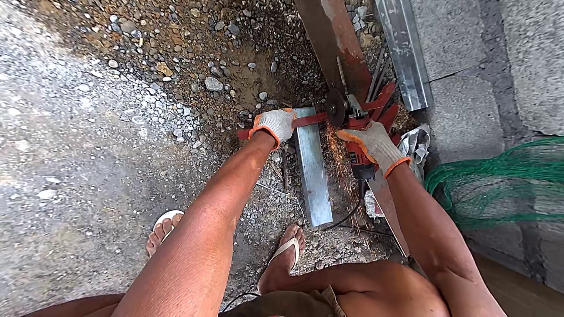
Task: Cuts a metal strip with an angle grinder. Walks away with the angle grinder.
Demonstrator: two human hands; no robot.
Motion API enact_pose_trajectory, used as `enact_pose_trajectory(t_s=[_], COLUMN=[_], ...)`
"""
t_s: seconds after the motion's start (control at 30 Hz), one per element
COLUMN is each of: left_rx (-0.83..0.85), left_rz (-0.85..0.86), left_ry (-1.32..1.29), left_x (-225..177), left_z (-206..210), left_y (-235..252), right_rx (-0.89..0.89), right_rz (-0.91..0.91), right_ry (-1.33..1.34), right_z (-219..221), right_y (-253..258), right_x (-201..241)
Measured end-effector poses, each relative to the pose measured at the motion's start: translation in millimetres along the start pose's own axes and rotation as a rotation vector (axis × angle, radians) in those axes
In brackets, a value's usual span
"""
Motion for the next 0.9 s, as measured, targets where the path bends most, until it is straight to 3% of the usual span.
enact_pose_trajectory(t_s=[0.9], left_rx=[-0.013], left_rz=[0.01], left_ry=[0.002], left_x=[1.5], left_z=[2.0], left_y=[2.4], right_rx=[-0.022], right_rz=[0.03], right_ry=[-0.122], right_z=[-3.4], right_y=[-6.0], right_x=[2.5])
Point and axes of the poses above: each hand's wrist, its own y-axis towards the middle knuckle, its own z-axis out of the palm, x = y × z, the point moved 9 cm from there along y, towards the middle knuckle, and after that the axes turned 6 degrees about x, right-handed, at the moved point
